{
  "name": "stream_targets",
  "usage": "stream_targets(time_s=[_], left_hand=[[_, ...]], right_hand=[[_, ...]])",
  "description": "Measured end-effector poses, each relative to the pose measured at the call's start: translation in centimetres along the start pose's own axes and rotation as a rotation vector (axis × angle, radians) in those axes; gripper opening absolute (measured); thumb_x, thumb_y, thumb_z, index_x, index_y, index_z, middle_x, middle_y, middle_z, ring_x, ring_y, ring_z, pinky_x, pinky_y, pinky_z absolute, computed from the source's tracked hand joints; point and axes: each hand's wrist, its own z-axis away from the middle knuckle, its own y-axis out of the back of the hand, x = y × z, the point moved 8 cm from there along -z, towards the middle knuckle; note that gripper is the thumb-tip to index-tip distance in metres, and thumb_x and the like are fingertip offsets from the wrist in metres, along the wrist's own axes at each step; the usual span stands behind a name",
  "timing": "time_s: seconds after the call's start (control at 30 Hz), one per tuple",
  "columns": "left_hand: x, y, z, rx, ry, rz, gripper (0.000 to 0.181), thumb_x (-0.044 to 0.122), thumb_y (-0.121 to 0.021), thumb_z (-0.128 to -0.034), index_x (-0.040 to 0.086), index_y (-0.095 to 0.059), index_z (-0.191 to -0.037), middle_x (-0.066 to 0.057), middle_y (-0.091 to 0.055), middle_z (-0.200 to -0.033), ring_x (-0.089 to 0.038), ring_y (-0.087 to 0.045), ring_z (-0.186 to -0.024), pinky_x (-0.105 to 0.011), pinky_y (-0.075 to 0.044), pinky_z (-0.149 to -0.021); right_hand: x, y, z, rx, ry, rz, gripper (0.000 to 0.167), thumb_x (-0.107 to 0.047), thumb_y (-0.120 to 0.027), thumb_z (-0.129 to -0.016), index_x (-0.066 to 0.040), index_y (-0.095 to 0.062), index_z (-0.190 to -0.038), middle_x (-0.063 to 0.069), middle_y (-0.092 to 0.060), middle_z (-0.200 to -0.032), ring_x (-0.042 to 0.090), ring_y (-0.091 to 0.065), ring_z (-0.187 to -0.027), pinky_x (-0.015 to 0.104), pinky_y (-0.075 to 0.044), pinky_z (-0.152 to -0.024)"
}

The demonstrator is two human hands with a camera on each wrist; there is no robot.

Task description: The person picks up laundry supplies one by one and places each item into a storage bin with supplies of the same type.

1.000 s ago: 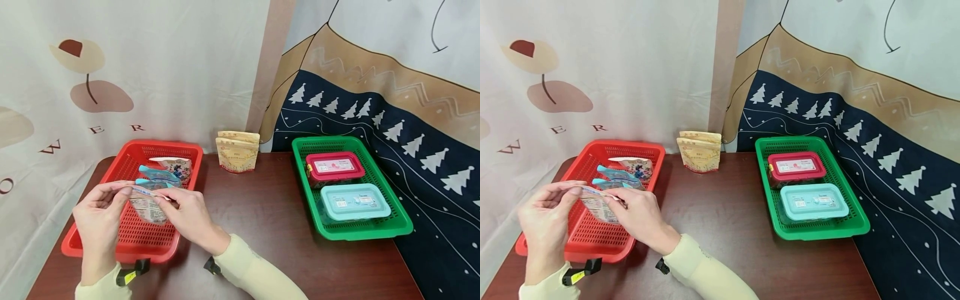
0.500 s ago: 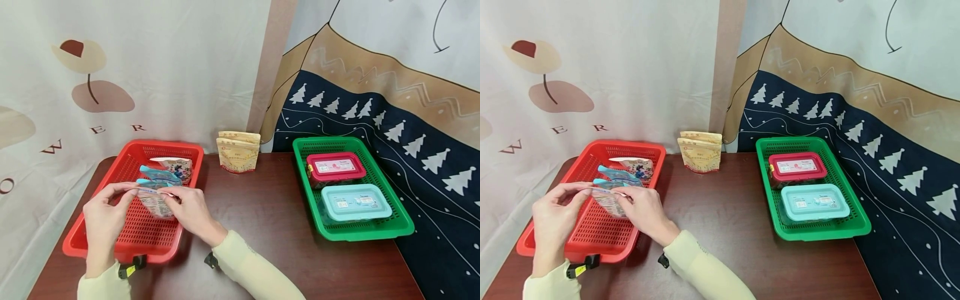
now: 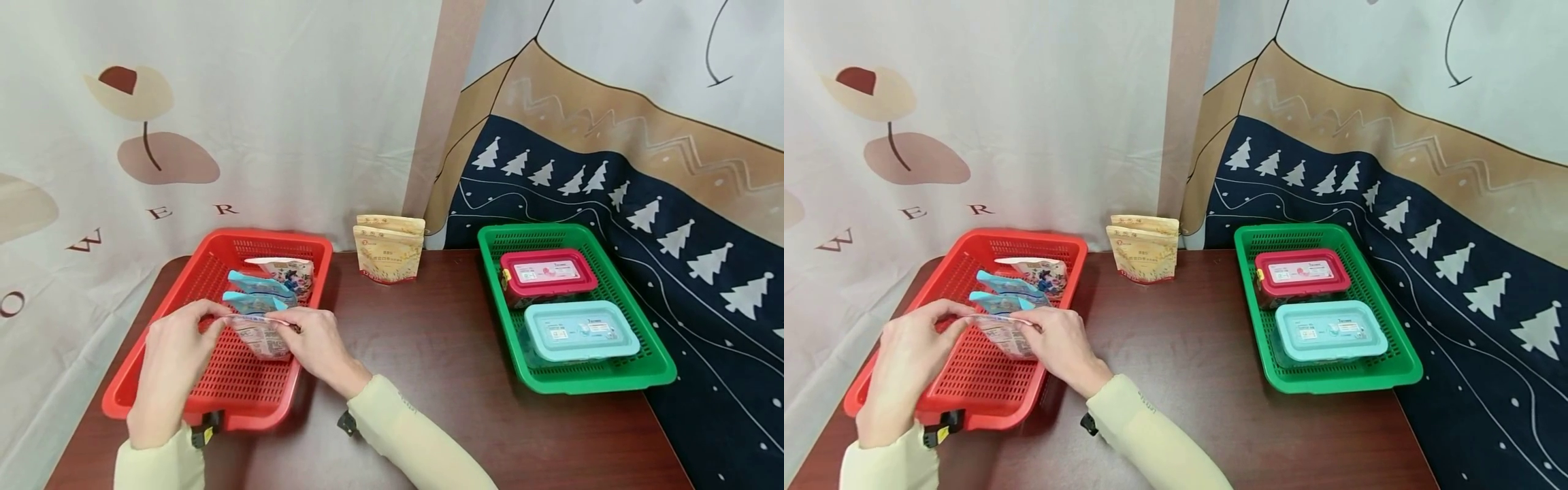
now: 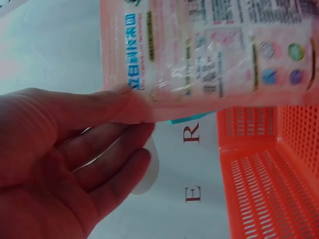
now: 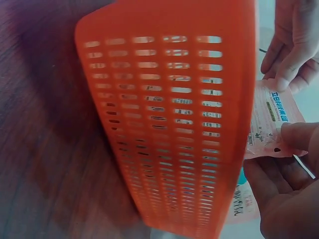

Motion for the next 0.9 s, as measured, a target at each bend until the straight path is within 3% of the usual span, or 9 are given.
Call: stream_targets(time_s=[0.17,0.27,0.4,0.57,0.7,0.8,0.9], left_hand=[[-0.2,-0.5,-0.4,-0.114,-0.015,-0.024,0.016,-0.001,-0.08,-0.0852,-0.002,-0.072,-0.099,-0.022,-0.071,-0.089,-0.025,-0.053,-0.066,-0.036,-0.042,-0.057],[-0.4,-0.7,-0.5,-0.143,-0.004,-0.018,0.017,0.0,-0.08,-0.0859,-0.002,-0.071,-0.1,-0.022,-0.07,-0.089,-0.026,-0.054,-0.068,-0.036,-0.044,-0.056],[-0.7,-0.7,-0.5,-0.148,-0.014,-0.001,0.018,0.001,-0.079,-0.0866,-0.002,-0.071,-0.103,-0.022,-0.071,-0.093,-0.027,-0.056,-0.071,-0.037,-0.046,-0.058],[-1.0,-0.9,-0.1,-0.189,-0.019,0.014,0.032,0.004,-0.08,-0.0872,-0.004,-0.069,-0.116,-0.028,-0.069,-0.11,-0.036,-0.06,-0.083,-0.052,-0.055,-0.068],[-1.2,-0.9,0.2,-0.212,-0.002,0.023,0.044,0.011,-0.081,-0.0881,-0.004,-0.065,-0.126,-0.031,-0.065,-0.12,-0.035,-0.06,-0.082,-0.051,-0.056,-0.066],[-1.0,-0.5,0.4,-0.192,-0.012,0.031,0.05,0.015,-0.082,-0.0886,-0.002,-0.062,-0.131,-0.03,-0.064,-0.125,-0.035,-0.061,-0.085,-0.052,-0.056,-0.068],[-0.6,0.1,0.5,-0.162,-0.02,0.057,0.053,0.016,-0.08,-0.0903,-0.001,-0.059,-0.136,-0.029,-0.061,-0.131,-0.044,-0.06,-0.099,-0.063,-0.053,-0.078]], right_hand=[[0.2,-0.7,0.2,-0.037,-0.011,0.028,0.02,-0.023,-0.072,-0.099,-0.02,-0.081,-0.117,-0.006,-0.078,-0.11,-0.003,-0.069,-0.105,0.009,-0.048,-0.089],[0.4,-1.0,0.3,-0.058,-0.025,0.044,0.021,-0.025,-0.071,-0.1,-0.02,-0.08,-0.119,-0.006,-0.077,-0.112,-0.002,-0.069,-0.106,0.01,-0.049,-0.09],[0.5,-1.3,0.3,-0.09,-0.058,0.047,0.024,-0.027,-0.069,-0.101,-0.021,-0.078,-0.123,-0.007,-0.076,-0.117,-0.004,-0.067,-0.106,0.01,-0.049,-0.088],[0.6,-1.3,0.7,-0.098,-0.088,0.009,0.028,-0.027,-0.069,-0.101,-0.021,-0.075,-0.128,-0.006,-0.073,-0.125,-0.004,-0.065,-0.106,0.011,-0.048,-0.088],[0.6,-1.0,1.2,-0.095,-0.068,-0.024,0.031,-0.031,-0.07,-0.101,-0.019,-0.073,-0.13,-0.005,-0.073,-0.126,-0.001,-0.065,-0.112,0.012,-0.048,-0.092],[0.5,-0.6,1.6,-0.099,-0.042,-0.042,0.036,-0.031,-0.073,-0.099,-0.017,-0.071,-0.132,-0.003,-0.072,-0.127,0.001,-0.065,-0.114,0.013,-0.048,-0.095],[0.5,0.0,1.9,-0.105,-0.012,-0.044,0.041,-0.032,-0.074,-0.097,-0.015,-0.069,-0.134,-0.002,-0.072,-0.128,0.002,-0.064,-0.116,0.014,-0.047,-0.098]])
